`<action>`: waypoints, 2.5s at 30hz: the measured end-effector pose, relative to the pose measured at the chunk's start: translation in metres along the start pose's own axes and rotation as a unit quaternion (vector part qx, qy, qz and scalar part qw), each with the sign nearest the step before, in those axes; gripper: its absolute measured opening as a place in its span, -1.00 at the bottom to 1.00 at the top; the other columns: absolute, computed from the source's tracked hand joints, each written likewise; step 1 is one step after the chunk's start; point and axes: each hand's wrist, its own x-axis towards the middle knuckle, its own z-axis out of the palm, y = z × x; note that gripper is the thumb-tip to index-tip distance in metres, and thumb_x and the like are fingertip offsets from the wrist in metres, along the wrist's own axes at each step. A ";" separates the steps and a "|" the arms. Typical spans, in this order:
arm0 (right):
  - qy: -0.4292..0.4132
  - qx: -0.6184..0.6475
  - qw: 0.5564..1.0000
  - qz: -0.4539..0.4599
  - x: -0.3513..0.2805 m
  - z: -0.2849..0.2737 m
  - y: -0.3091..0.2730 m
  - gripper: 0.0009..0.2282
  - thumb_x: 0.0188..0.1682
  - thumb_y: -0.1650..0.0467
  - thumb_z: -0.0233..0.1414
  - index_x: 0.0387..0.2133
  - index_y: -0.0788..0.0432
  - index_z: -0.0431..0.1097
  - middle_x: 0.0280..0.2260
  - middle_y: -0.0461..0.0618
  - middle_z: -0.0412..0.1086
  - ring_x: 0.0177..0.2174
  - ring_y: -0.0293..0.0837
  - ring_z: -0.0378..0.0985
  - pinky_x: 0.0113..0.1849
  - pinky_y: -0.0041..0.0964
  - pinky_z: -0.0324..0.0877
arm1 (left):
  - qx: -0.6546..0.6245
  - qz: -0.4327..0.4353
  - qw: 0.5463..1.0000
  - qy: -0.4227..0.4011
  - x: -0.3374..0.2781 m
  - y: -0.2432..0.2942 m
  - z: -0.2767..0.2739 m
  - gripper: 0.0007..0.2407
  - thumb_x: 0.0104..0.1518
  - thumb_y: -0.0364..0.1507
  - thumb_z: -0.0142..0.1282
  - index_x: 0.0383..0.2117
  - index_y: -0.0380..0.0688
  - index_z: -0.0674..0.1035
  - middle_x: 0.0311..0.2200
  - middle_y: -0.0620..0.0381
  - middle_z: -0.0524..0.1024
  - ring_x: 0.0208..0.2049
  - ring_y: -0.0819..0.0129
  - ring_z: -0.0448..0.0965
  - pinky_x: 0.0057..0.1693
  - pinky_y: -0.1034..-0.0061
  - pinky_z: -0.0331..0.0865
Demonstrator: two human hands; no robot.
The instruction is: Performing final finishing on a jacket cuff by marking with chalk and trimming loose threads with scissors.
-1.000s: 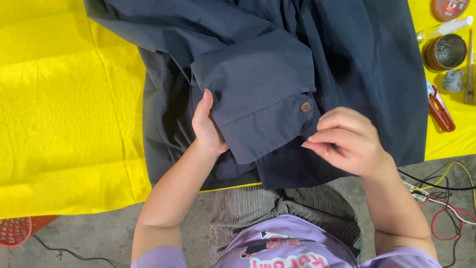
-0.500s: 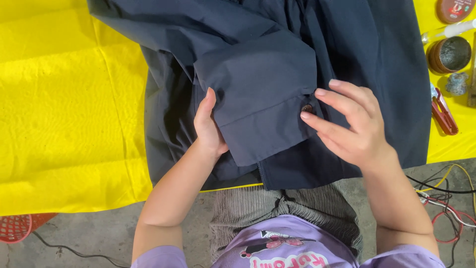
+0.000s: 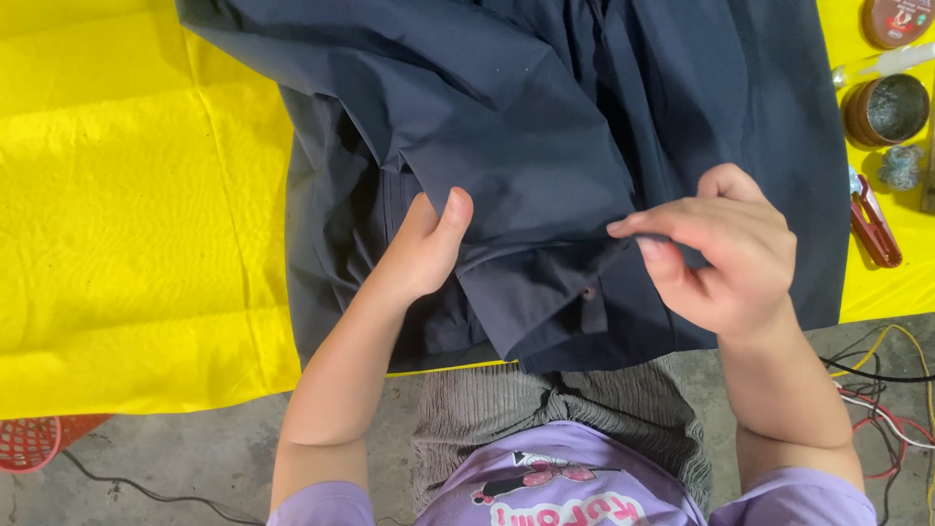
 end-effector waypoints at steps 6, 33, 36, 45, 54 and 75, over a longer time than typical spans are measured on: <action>0.046 -0.060 0.992 0.097 0.002 0.014 0.006 -0.85 0.19 0.54 0.10 -0.37 0.42 0.47 -0.53 0.07 0.30 -0.54 -0.02 0.28 -0.38 -0.18 0.22 | 0.011 -0.104 0.991 0.084 -0.009 0.034 -0.023 -0.35 -0.03 0.26 -0.44 -0.85 -0.10 0.30 -0.86 0.12 0.30 -0.81 0.39 0.36 -0.52 0.58 0.25; 0.107 0.270 0.890 0.351 0.026 0.062 0.041 -0.84 0.22 0.38 0.02 -0.35 0.18 0.39 -0.46 -0.20 0.28 -0.39 -0.31 0.30 -0.29 -0.46 0.30 | 0.188 0.296 0.901 0.254 -0.009 0.003 0.005 -0.48 0.16 -0.21 0.34 0.15 -0.22 0.44 0.17 0.02 0.51 0.19 0.13 0.59 0.36 0.37 0.42; 0.117 0.388 0.866 0.293 0.015 0.072 0.051 -0.56 0.17 0.13 0.00 -0.06 0.34 0.46 -0.51 0.00 0.31 -0.41 -0.32 0.44 -0.28 -0.48 0.42 | 0.019 0.298 0.909 0.291 0.003 -0.014 0.006 -0.62 0.19 -0.40 0.34 0.05 -0.30 0.47 -0.18 -0.07 0.61 -0.18 0.15 0.62 0.02 0.26 0.50; 0.049 0.378 0.890 0.249 -0.018 0.069 0.075 -0.62 0.09 0.50 0.13 0.15 0.38 0.26 -0.33 0.01 0.44 -0.40 -0.34 0.54 -0.31 -0.39 0.58 | -0.312 0.238 0.910 0.134 0.016 -0.029 0.001 -0.79 0.34 -0.36 0.12 -0.07 -0.25 0.53 -0.27 -0.02 0.61 -0.21 0.25 0.68 0.00 0.31 0.61; 0.077 0.364 0.890 0.262 -0.022 0.059 0.068 -0.75 0.15 0.30 0.07 -0.08 0.24 0.32 -0.40 -0.16 0.27 -0.45 -0.36 0.22 -0.34 -0.45 0.20 | -0.332 0.138 0.916 -0.181 -0.007 -0.006 -0.021 -0.51 0.23 -0.31 0.23 0.15 -0.32 0.27 -0.38 -0.07 0.59 -0.39 0.07 0.73 -0.28 0.35 0.71; -0.094 0.620 0.755 0.191 -0.025 0.043 0.056 -0.32 -0.02 0.46 0.07 0.37 0.49 -0.06 0.14 0.40 0.33 0.07 0.09 0.53 0.06 -0.11 0.42 | -0.112 0.136 0.971 0.163 -0.002 0.015 -0.020 -0.64 0.33 -0.14 -0.03 0.06 -0.14 0.45 -0.01 0.14 0.54 0.04 0.27 0.60 0.23 0.48 0.53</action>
